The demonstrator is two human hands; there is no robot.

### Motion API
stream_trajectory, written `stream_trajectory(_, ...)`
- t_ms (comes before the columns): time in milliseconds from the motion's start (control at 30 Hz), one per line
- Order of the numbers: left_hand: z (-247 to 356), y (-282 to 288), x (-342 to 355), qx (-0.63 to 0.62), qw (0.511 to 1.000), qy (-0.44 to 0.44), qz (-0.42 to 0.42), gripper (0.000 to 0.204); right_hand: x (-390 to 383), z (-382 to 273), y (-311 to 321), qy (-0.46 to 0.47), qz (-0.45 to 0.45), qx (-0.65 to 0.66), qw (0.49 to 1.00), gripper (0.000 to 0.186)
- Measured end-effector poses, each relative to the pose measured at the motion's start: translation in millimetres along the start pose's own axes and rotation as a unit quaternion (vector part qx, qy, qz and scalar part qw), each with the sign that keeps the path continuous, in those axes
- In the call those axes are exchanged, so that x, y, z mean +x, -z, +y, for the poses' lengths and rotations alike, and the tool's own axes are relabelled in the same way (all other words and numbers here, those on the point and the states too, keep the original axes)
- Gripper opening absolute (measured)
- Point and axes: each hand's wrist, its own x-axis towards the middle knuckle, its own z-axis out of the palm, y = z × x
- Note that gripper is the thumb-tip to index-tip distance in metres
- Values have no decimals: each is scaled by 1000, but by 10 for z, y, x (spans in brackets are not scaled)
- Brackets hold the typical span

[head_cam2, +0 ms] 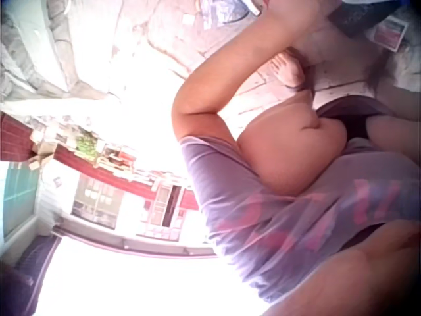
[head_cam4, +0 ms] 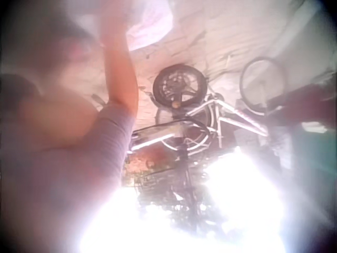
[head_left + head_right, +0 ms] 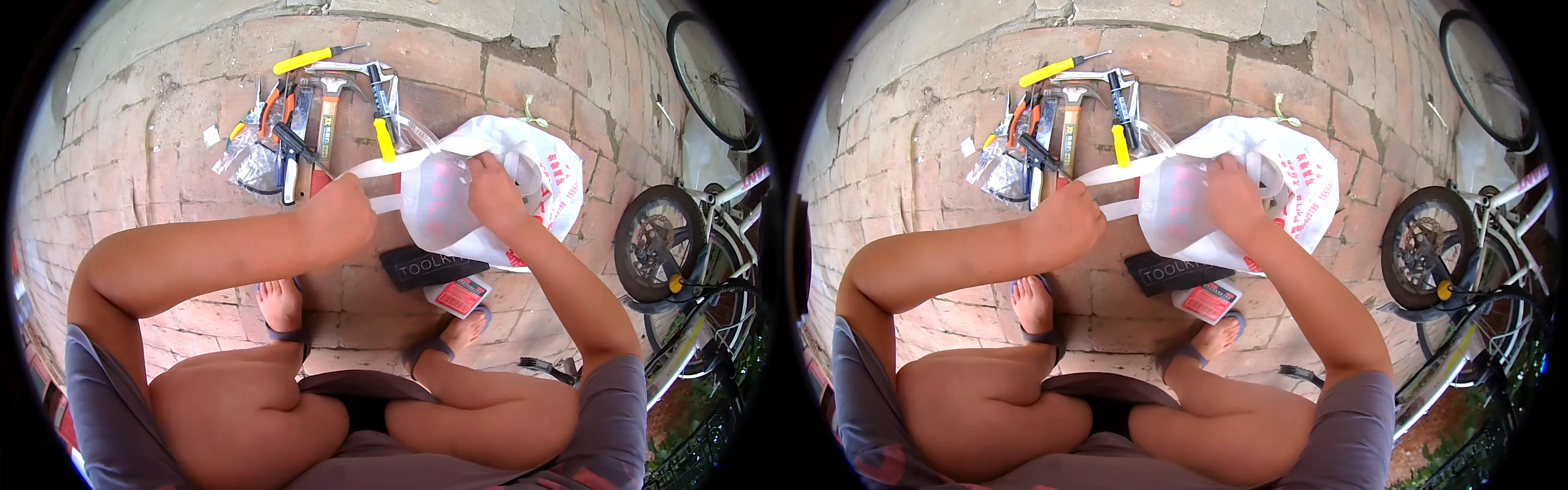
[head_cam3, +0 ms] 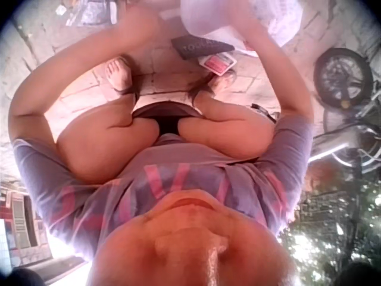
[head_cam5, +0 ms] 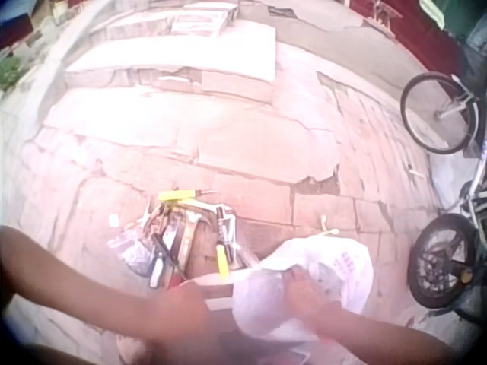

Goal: The person unpacks a white plastic bag containing various tools, including pliers, a hammer, and screwdrivers, onto a brick patio. They then use a green-handled screwdriver to adjust the screws on the bicycle's handlebar stem and brake lever assembly.

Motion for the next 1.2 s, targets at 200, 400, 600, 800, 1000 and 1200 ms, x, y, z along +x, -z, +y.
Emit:
stream_trajectory(200,-127,156,97,7,999,31,-10,11,494,409,180,77,281,-85,953,35)
stream_trajectory(400,-116,307,202,37,998,32,31,9,481,501,409,25,106,-103,989,37)
stream_trajectory(600,-198,297,163,-40,992,25,-116,9,-101,-4,792,-152,-189,9,970,46)
stream_trajectory(800,-39,-206,320,-23,995,-5,-102,6,-207,-257,470,-33,-197,203,959,45)
stream_trajectory(1000,15,-322,337,-72,996,-38,-42,6,43,-120,1,30,35,164,985,42)
stream_trajectory(1200,-1,-299,283,-94,995,-9,-25,5,102,736,-154,102,107,-263,954,18)
